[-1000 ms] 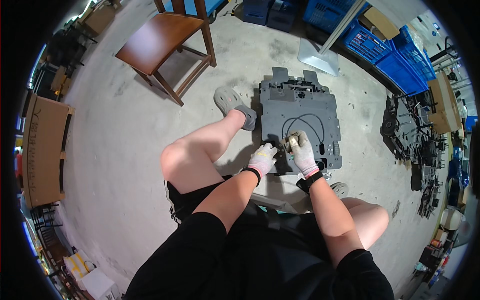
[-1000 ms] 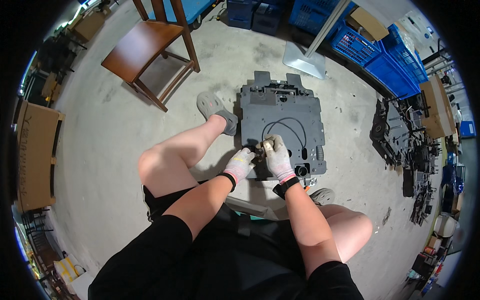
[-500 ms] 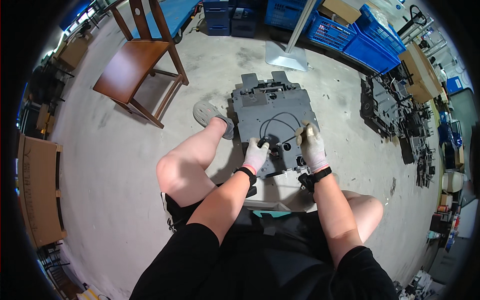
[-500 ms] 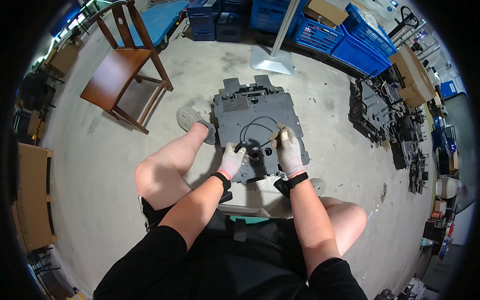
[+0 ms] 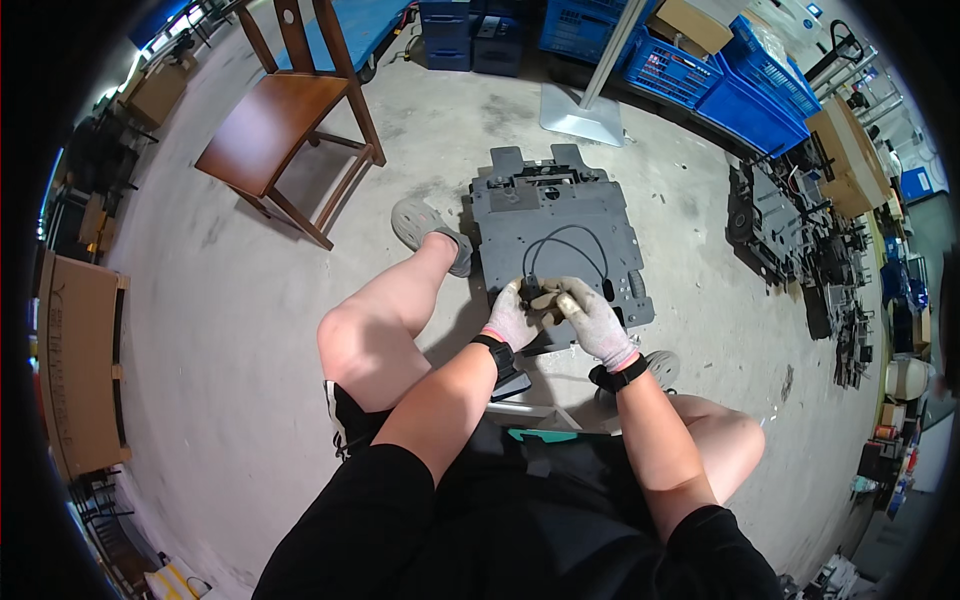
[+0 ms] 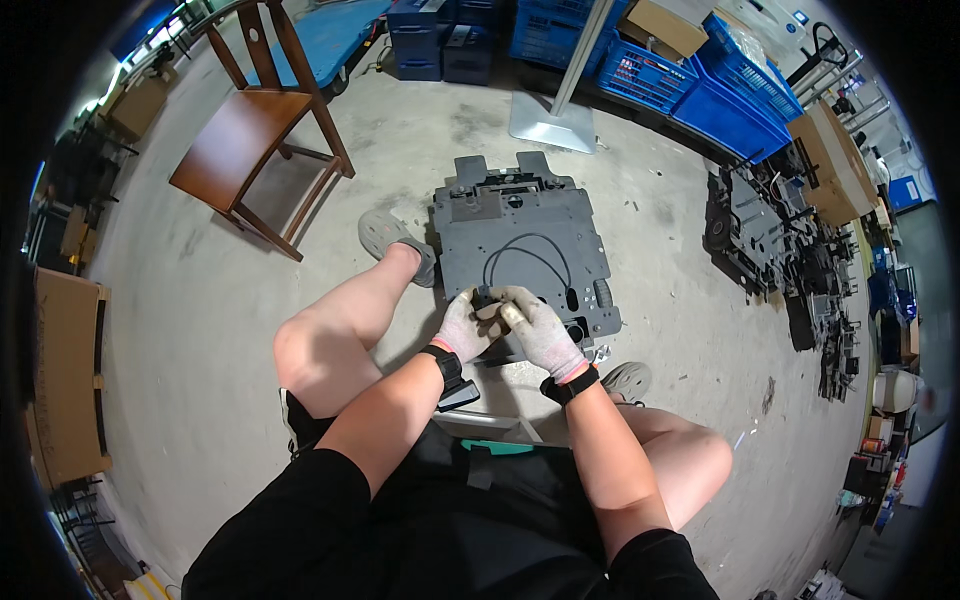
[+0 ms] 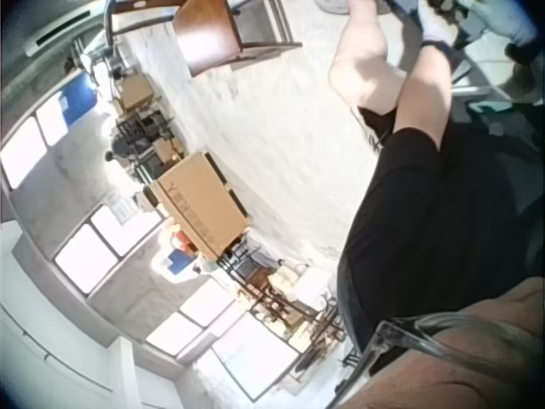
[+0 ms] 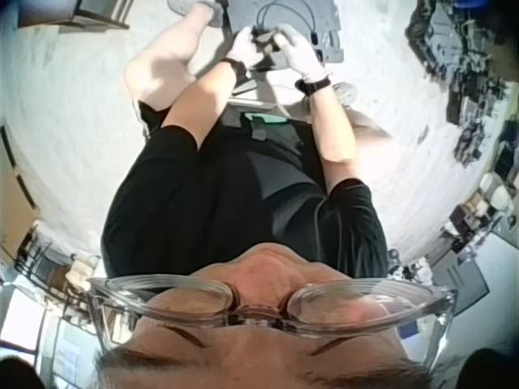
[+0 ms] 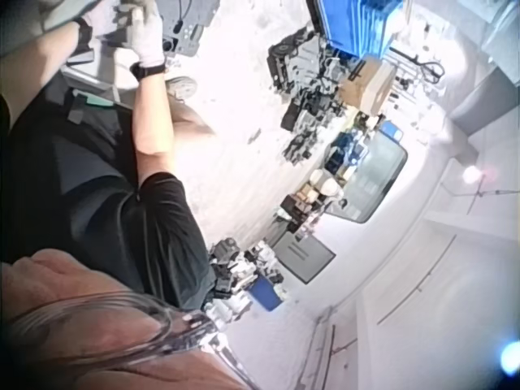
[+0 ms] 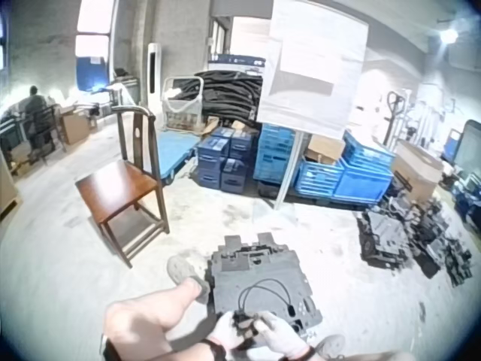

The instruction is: Installing wiring harnesses and mechanical components onto a plastic robot chassis base.

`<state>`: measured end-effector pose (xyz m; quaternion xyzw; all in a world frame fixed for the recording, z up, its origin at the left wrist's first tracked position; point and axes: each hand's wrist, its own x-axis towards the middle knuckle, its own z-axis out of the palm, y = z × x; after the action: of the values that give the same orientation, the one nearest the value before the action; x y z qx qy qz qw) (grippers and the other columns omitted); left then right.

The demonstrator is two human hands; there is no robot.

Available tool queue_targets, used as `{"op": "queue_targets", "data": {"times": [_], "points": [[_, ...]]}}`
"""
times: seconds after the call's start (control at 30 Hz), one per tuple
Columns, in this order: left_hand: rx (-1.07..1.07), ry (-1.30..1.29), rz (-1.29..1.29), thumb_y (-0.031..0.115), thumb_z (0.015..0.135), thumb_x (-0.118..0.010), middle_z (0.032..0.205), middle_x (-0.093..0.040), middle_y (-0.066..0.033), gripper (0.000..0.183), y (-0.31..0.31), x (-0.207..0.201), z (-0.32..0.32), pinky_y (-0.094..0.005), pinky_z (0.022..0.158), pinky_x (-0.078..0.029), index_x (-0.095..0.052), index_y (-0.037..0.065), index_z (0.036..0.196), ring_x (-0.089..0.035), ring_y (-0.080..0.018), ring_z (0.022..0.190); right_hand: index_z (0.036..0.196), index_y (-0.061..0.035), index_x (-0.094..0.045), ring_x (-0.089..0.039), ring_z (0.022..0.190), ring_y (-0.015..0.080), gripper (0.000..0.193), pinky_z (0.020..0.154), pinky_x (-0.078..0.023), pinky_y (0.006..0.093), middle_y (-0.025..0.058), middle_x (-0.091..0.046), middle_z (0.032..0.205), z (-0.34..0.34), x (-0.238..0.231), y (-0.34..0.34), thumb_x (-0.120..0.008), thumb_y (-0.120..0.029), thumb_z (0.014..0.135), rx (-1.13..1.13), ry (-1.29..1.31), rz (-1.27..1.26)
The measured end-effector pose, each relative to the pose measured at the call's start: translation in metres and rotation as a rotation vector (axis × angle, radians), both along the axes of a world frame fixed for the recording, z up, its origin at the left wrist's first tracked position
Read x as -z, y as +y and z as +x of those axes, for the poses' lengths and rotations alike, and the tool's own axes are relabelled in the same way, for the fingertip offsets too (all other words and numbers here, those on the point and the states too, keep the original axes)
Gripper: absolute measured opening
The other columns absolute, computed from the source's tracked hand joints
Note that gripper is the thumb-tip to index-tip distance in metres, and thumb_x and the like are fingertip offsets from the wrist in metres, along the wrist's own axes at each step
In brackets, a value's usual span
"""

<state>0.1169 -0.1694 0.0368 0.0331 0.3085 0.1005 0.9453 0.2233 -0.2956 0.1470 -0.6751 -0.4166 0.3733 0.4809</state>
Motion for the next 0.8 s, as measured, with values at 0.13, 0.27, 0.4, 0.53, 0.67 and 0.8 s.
{"op": "queue_targets", "data": {"times": [0.13,0.27,0.4,0.53,0.67,0.8], "points": [[-0.073,-0.079,-0.057,0.029,0.109,-0.040,0.107,-0.070,-0.0132,0.034,0.003,0.006,-0.001,-0.0446,0.094,-0.056,-0.065,0.006,0.109,-0.067,-0.0307,0.103,0.123,0.0007,-0.066,-0.064,0.087,0.0156,0.029,0.081,-0.052,0.0302,0.0087,-0.069,0.098,0.011,0.007,0.000,-0.048,-0.012,0.103,0.275,0.056,-0.009],[-0.155,-0.066,-0.162,0.025,0.108,-0.040,0.113,-0.069,-0.0154,0.033,0.008,0.004,-0.002,-0.0463,0.101,-0.054,-0.064,0.003,0.109,-0.066,-0.0330,0.111,0.104,-0.0004,-0.070,-0.064,0.066,0.0180,0.026,0.067,-0.053,0.0326,0.0062,-0.065,0.071,0.027,0.007,-0.004,-0.059,-0.023,0.102,0.513,-0.155,0.025],[-0.151,-0.148,-0.086,0.023,0.108,-0.038,0.120,-0.068,-0.0157,0.032,0.003,-0.006,0.002,-0.0451,0.108,-0.051,-0.063,0.003,0.111,-0.064,-0.0332,0.116,0.104,-0.0049,-0.072,-0.073,0.083,0.0336,0.038,0.076,-0.057,0.0401,0.0191,-0.073,0.087,0.019,0.004,0.004,-0.074,-0.040,0.090,0.261,-0.444,-0.216],[0.031,-0.226,0.060,0.022,0.109,-0.037,0.123,-0.068,-0.0144,0.034,-0.010,-0.016,0.014,-0.0416,0.107,-0.050,-0.060,0.001,0.122,-0.064,-0.0274,0.115,0.101,-0.0047,-0.072,-0.072,0.087,0.0402,0.044,0.076,-0.056,0.0483,0.0241,-0.073,0.089,0.000,0.009,0.015,-0.073,-0.047,0.088,0.137,-0.594,-0.445],[-0.023,-0.199,-0.127,0.020,0.107,-0.040,0.116,-0.068,-0.0128,0.031,-0.012,-0.019,0.020,-0.0391,0.103,-0.051,-0.061,0.001,0.121,-0.065,-0.0266,0.110,0.096,-0.0006,-0.068,-0.071,0.082,0.0423,0.040,0.071,-0.055,0.0473,0.0256,-0.069,0.081,0.013,0.005,0.015,-0.072,-0.040,0.089,0.201,-0.471,-0.291],[-0.007,-0.200,-0.139,0.018,0.106,-0.044,0.107,-0.069,-0.0127,0.027,-0.014,-0.023,0.033,-0.0352,0.086,-0.056,-0.064,0.001,0.111,-0.066,-0.0242,0.096,0.101,0.0019,-0.069,-0.071,0.081,0.0299,0.043,0.075,-0.054,0.0420,0.0223,-0.069,0.084,0.062,-0.039,0.004,-0.074,-0.039,0.090,0.242,-0.451,-0.308]]}}
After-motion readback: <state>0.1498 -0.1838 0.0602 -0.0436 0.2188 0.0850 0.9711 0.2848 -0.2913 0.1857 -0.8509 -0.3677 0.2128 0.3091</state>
